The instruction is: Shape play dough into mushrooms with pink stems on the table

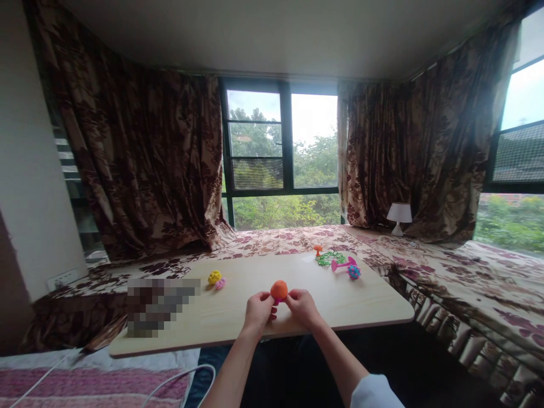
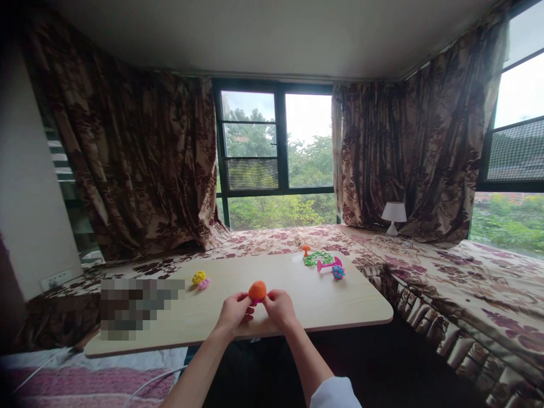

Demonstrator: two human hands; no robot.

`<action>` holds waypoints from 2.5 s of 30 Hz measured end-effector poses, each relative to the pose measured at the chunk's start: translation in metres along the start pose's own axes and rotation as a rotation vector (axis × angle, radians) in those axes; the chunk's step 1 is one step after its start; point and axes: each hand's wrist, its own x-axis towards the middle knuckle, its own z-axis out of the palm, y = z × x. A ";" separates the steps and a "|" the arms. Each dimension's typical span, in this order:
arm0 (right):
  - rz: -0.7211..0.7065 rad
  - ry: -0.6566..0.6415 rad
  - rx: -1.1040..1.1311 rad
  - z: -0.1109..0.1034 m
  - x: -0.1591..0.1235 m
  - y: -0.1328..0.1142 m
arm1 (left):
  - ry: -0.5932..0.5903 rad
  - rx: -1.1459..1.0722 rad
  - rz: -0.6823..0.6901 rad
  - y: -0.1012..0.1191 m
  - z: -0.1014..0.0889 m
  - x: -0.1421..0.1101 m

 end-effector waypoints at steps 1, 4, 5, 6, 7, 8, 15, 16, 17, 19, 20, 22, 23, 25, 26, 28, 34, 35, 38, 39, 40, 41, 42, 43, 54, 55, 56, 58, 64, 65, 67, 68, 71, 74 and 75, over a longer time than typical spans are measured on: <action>-0.004 0.009 -0.043 -0.001 -0.002 0.000 | 0.008 0.063 0.022 -0.001 -0.002 0.000; 0.001 0.027 -0.170 0.000 -0.007 0.000 | 0.034 0.244 0.091 -0.004 -0.009 -0.001; 0.004 0.033 -0.210 0.001 -0.008 0.000 | 0.044 0.303 0.114 -0.004 -0.012 -0.002; 0.004 0.040 -0.248 0.001 -0.009 -0.001 | 0.056 0.362 0.138 -0.004 -0.015 -0.002; 0.001 0.049 -0.284 0.002 -0.010 -0.001 | 0.069 0.420 0.162 -0.004 -0.018 -0.003; -0.005 0.060 -0.318 0.003 -0.010 -0.002 | 0.084 0.475 0.188 -0.004 -0.020 -0.004; -0.062 0.078 -0.476 0.002 -0.015 -0.006 | 0.175 0.802 0.436 -0.011 -0.027 -0.028; -0.070 0.076 -0.491 0.002 -0.015 -0.006 | 0.184 0.837 0.469 -0.012 -0.027 -0.035; -0.076 0.076 -0.505 0.002 -0.016 -0.005 | 0.194 0.870 0.499 -0.014 -0.027 -0.041; -0.085 0.078 -0.527 0.002 -0.016 -0.005 | 0.213 0.926 0.554 -0.017 -0.026 -0.054; -0.089 0.079 -0.536 0.002 -0.015 -0.005 | 0.222 0.951 0.578 -0.018 -0.025 -0.059; -0.096 0.079 -0.552 0.003 -0.014 -0.005 | 0.240 0.996 0.615 -0.020 -0.022 -0.066; -0.101 0.079 -0.557 0.003 -0.014 -0.005 | 0.249 1.016 0.628 -0.020 -0.020 -0.068; -0.119 0.076 -0.563 0.002 -0.015 -0.006 | 0.264 1.051 0.647 -0.021 -0.017 -0.070; -0.136 0.073 -0.563 0.000 -0.017 -0.006 | 0.269 1.066 0.653 -0.020 -0.016 -0.070; -0.186 0.068 -0.560 -0.006 -0.024 -0.006 | 0.278 1.092 0.664 -0.020 -0.014 -0.070; -0.363 0.046 -0.582 -0.028 -0.059 -0.009 | 0.288 1.137 0.672 -0.020 -0.015 -0.071; -0.387 0.033 -0.592 -0.029 -0.062 -0.010 | 0.289 1.142 0.670 -0.020 -0.014 -0.071; -0.436 0.003 -0.627 -0.028 -0.064 -0.015 | 0.288 1.153 0.669 -0.019 -0.013 -0.070; -0.445 -0.003 -0.638 -0.027 -0.063 -0.016 | 0.285 1.155 0.671 -0.018 -0.013 -0.070; -0.450 -0.007 -0.649 -0.024 -0.062 -0.017 | 0.282 1.157 0.672 -0.017 -0.013 -0.070; -0.451 -0.008 -0.658 -0.022 -0.060 -0.018 | 0.279 1.159 0.672 -0.017 -0.013 -0.070; -0.449 -0.010 -0.665 -0.021 -0.058 -0.018 | 0.276 1.160 0.672 -0.016 -0.013 -0.070; -0.446 -0.011 -0.671 -0.019 -0.057 -0.018 | 0.273 1.161 0.670 -0.016 -0.013 -0.070; -0.424 0.009 -0.682 -0.021 -0.058 -0.016 | 0.305 1.157 0.652 -0.013 -0.012 -0.069; -0.419 0.022 -0.676 -0.021 -0.059 -0.016 | 0.312 1.156 0.655 -0.013 -0.011 -0.069; -0.412 0.036 -0.671 -0.021 -0.059 -0.015 | 0.316 1.156 0.660 -0.014 -0.011 -0.069; -0.399 0.058 -0.660 -0.020 -0.058 -0.013 | 0.321 1.154 0.671 -0.014 -0.010 -0.070; -0.382 0.070 -0.657 -0.016 -0.053 -0.011 | 0.312 1.154 0.682 -0.016 -0.011 -0.069; -0.378 0.070 -0.658 -0.015 -0.052 -0.011 | 0.310 1.155 0.680 -0.016 -0.011 -0.068; -0.372 0.068 -0.658 -0.015 -0.052 -0.010 | 0.307 1.158 0.671 -0.017 -0.010 -0.067; -0.370 0.067 -0.658 -0.015 -0.052 -0.010 | 0.305 1.160 0.667 -0.018 -0.010 -0.066; -0.368 0.066 -0.655 -0.015 -0.052 -0.009 | 0.298 1.169 0.659 -0.020 -0.007 -0.065; -0.369 0.068 -0.649 -0.015 -0.051 -0.008 | 0.294 1.179 0.653 -0.021 -0.005 -0.063; -0.370 0.067 -0.647 -0.014 -0.050 -0.007 | 0.293 1.181 0.651 -0.022 -0.005 -0.062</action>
